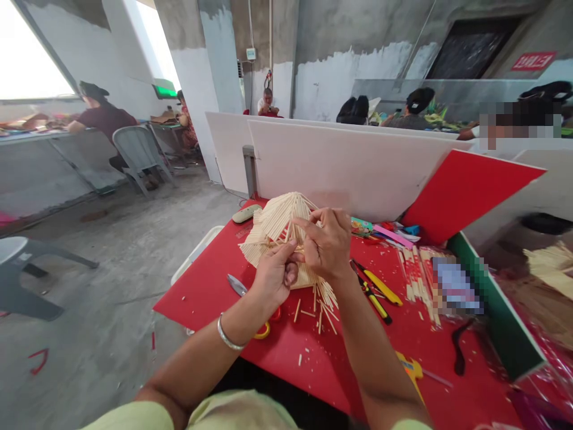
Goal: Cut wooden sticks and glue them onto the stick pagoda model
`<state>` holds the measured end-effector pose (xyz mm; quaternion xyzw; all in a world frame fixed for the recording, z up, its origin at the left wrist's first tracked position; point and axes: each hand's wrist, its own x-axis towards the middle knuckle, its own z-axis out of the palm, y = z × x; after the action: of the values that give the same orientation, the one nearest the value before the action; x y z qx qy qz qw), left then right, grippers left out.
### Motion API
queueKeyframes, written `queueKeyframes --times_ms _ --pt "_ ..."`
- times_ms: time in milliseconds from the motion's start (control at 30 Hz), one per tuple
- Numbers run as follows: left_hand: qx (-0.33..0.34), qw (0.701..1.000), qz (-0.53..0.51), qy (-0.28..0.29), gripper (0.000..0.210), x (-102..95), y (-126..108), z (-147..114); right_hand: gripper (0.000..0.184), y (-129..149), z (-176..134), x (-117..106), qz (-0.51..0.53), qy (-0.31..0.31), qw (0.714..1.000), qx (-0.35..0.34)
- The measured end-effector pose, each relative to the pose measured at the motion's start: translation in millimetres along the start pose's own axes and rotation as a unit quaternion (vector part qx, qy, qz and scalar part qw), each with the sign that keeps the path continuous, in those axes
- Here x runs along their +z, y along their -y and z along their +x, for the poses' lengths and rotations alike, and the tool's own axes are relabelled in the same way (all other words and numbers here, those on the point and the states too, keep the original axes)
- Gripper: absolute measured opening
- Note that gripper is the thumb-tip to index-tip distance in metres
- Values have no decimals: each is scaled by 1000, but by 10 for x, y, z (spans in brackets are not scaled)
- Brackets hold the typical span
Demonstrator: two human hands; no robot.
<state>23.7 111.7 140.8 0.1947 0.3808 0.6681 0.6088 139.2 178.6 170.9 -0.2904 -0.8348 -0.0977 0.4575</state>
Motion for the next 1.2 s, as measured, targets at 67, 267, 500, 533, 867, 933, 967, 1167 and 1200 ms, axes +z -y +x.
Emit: queueKeyframes --times_ms 67,267,500,533,867,933,967,1167,1200 --pt "7 1000 3 -4 32 7 12 13 42 -8 13 -1 -9 6 1000 -3" --pt "14 1000 8 -7 33 2 46 44 39 -13 32 1 -24 7 1000 -8" --pt "28 1000 9 3 33 -13 66 56 39 -7 36 10 -22 7 1000 -13" --pt "29 1000 8 3 32 -16 65 53 39 -7 35 11 -20 9 1000 -13" --pt "43 999 -6 1 30 -21 48 4 41 -8 36 12 -17 13 1000 -20" --pt "43 999 -10 2 29 -22 49 -8 41 -3 32 5 -17 14 1000 -22" --pt "43 999 -10 3 29 -28 52 -11 41 1 29 1 -16 13 1000 -22" --pt "47 999 -9 10 28 -71 70 2 41 11 9 -10 -12 14 1000 -17" --pt "47 999 -9 10 28 -74 72 3 41 11 7 -10 -12 15 1000 -16"
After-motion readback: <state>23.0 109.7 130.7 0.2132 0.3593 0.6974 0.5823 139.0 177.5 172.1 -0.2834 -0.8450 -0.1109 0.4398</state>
